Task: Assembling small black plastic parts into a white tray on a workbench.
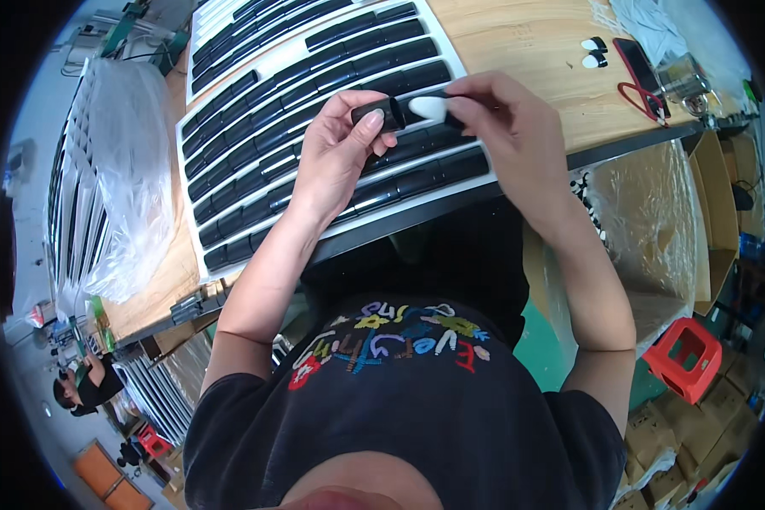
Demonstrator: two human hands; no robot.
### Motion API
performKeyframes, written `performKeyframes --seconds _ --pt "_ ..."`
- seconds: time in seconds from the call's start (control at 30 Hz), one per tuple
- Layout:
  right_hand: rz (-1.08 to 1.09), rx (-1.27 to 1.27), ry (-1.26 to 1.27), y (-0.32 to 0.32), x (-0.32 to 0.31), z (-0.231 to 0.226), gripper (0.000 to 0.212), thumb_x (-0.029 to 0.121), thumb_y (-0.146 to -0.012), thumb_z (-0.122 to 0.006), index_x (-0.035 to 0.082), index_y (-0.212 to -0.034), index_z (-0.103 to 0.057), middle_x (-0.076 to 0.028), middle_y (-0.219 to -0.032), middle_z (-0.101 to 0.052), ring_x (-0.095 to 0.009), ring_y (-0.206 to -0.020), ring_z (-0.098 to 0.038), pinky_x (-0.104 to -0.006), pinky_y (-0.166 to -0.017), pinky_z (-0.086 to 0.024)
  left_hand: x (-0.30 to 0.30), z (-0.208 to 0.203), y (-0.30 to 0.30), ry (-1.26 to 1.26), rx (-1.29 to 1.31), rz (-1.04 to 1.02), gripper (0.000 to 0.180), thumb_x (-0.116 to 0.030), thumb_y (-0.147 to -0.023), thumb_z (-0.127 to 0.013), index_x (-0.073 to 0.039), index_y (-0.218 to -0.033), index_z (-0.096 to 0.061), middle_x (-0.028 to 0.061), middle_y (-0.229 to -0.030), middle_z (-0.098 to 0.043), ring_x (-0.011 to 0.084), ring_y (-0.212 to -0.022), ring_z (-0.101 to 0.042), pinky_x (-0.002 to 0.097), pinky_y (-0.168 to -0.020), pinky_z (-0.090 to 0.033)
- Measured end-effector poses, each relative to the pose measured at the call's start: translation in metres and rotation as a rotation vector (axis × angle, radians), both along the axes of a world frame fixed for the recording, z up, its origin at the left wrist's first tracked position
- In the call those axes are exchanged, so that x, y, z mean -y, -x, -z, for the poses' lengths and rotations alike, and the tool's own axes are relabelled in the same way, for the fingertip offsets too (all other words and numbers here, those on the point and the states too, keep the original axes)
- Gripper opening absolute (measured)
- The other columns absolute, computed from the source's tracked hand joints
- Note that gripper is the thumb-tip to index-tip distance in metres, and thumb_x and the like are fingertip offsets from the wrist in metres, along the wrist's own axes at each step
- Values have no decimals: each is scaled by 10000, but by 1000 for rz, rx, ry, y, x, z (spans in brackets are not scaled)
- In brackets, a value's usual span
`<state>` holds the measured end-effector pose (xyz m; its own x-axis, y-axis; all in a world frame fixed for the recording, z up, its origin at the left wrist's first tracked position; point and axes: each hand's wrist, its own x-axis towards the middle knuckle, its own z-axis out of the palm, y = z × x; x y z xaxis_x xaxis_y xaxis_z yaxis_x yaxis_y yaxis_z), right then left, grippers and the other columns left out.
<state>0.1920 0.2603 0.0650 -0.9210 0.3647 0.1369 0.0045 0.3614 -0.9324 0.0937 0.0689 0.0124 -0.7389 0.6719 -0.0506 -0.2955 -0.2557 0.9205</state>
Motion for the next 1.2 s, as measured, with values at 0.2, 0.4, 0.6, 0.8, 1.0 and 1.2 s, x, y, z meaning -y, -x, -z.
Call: performKeyframes --seconds 0.2,0.4,0.6,0.8,1.0,1.2 --pt "-169 107 8 9 15 -19 129 76 -934 -622 -8 -1028 -643 -4 -848 -626 -55 -773 -569 -199 -686 -462 8 -10 -2 52 -197 -13 232 -143 -960 -610 -21 -1149 -553 27 -884 -608 66 -763 -598 195 -665 -455" --pt "-263 76 192 22 25 -12 107 90 -922 -641 11 -993 -647 5 -815 -612 -49 -735 -560 -200 -654 -453 15 -16 -2 -3 -135 66 213 -142 -966 -601 -24 -1135 -550 23 -870 -606 62 -744 -601 192 -648 -465" --pt "-131 58 174 37 25 -5 296 306 -983 -542 40 -950 -668 -9 -813 -625 -52 -704 -536 -207 -669 -426 17 -20 -9 -189 171 151 191 -109 -983 -564 -20 -1150 -534 62 -999 -597 101 -762 -565 216 -678 -467" --pt "-150 35 290 61 52 6 557 506 -1015 -355 54 -958 -675 -67 -878 -684 -123 -766 -607 -280 -791 -464 11 -30 -24 -144 133 146 147 -75 -983 -550 -26 -1110 -495 63 -1054 -555 89 -801 -522 209 -693 -449" --pt "-396 194 451 55 55 -4 536 449 -1037 -306 28 -1026 -637 -134 -891 -705 -154 -817 -663 -275 -807 -497 17 -43 -29 -8 8 148 115 -21 -986 -497 -31 -1100 -485 53 -1125 -507 65 -878 -485 212 -708 -433" --pt "-346 130 546 54 65 -11 519 436 -1036 -327 16 -969 -625 -150 -843 -697 -177 -804 -669 -283 -800 -502 18 -54 -46 -35 -48 3 133 14 -975 -472 -29 -1100 -478 40 -1140 -504 52 -836 -457 214 -689 -407"
